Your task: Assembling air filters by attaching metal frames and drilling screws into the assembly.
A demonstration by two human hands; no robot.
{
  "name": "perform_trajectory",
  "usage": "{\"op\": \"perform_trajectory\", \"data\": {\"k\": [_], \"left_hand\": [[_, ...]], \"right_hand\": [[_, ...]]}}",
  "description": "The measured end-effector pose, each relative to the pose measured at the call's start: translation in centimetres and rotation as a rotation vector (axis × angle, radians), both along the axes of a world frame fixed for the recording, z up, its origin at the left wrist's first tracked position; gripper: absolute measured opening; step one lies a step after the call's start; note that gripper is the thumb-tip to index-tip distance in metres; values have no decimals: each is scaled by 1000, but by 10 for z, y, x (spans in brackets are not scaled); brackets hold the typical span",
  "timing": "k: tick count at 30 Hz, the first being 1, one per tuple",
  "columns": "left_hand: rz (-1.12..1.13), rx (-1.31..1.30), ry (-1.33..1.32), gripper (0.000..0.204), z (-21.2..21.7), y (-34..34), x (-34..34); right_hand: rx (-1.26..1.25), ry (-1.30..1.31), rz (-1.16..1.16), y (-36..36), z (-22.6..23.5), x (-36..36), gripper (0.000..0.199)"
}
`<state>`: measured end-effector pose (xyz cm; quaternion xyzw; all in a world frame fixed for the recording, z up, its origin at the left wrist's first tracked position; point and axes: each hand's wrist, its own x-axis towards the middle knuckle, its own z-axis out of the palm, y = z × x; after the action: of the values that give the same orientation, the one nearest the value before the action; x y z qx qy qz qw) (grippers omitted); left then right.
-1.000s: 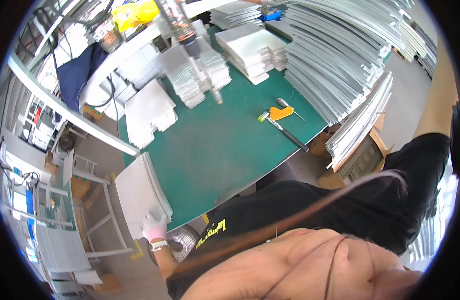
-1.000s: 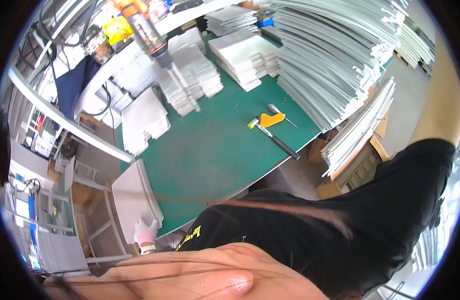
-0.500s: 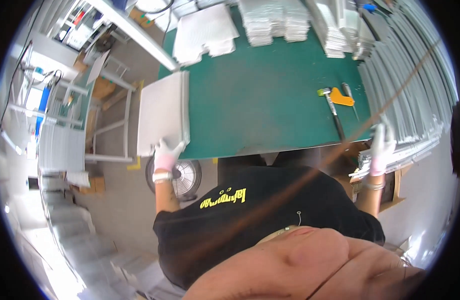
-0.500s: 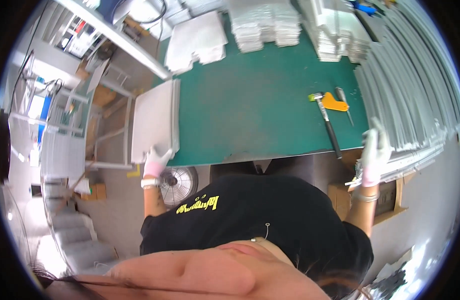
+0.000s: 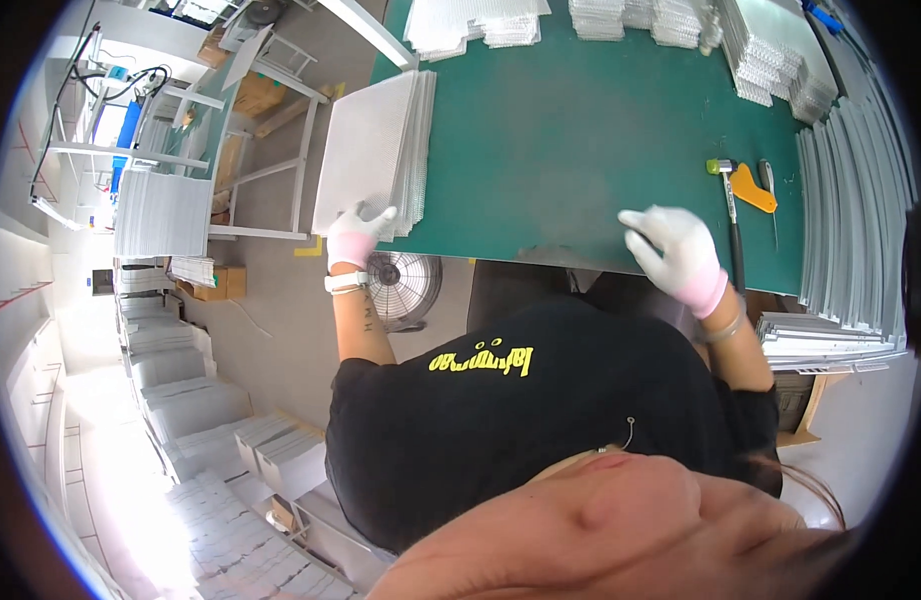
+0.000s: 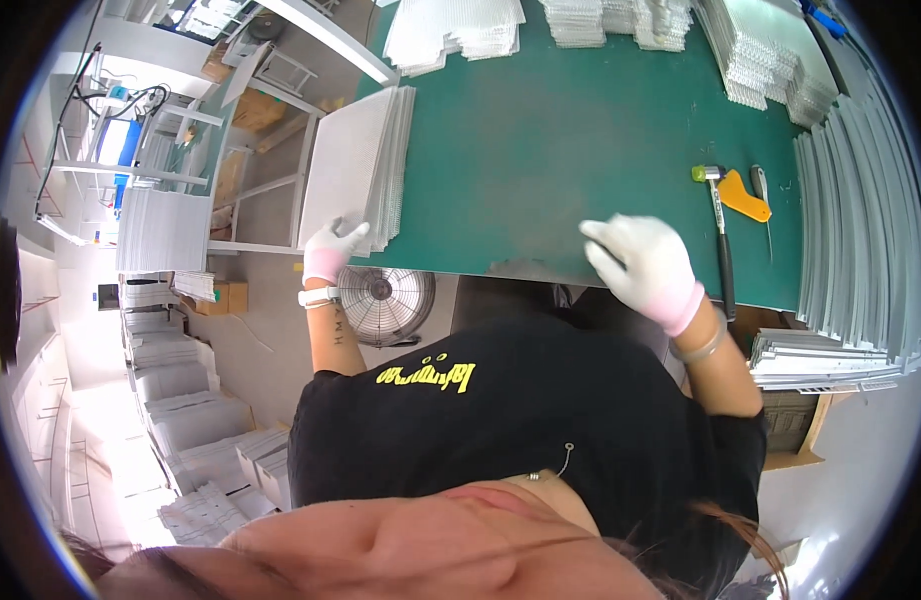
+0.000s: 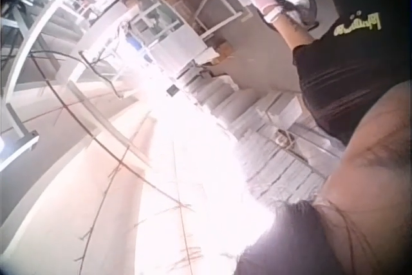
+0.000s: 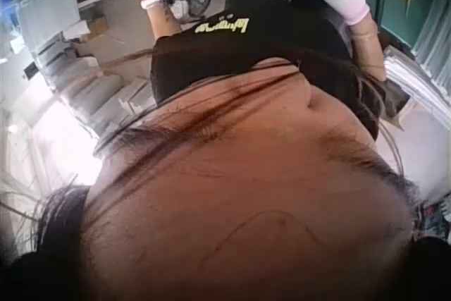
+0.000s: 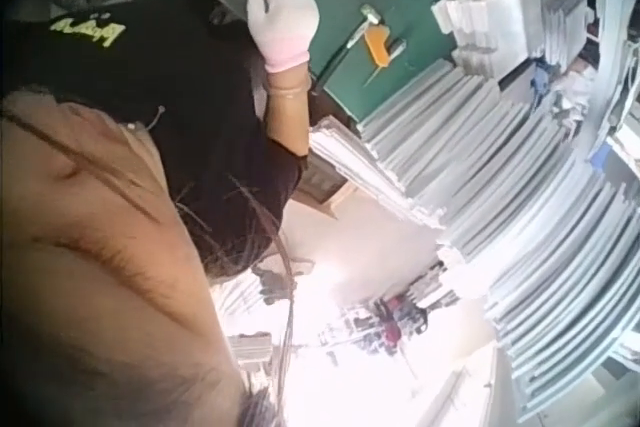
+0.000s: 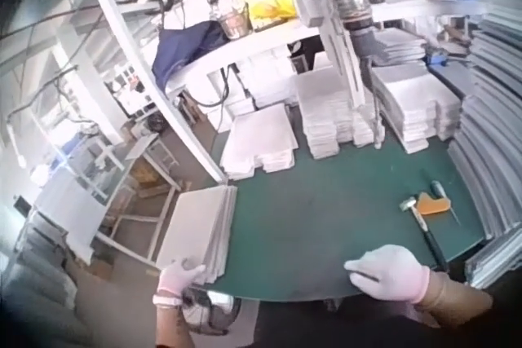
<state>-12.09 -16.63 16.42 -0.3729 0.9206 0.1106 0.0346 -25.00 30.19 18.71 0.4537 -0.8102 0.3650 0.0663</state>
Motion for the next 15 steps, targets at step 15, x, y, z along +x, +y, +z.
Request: {"op": "perform_trajectory", "data": {"k": [15], "left_hand": [[160, 542, 785, 57, 74, -44, 73]], "right_hand": [[26, 32, -70, -115, -41, -158, 26]]}}
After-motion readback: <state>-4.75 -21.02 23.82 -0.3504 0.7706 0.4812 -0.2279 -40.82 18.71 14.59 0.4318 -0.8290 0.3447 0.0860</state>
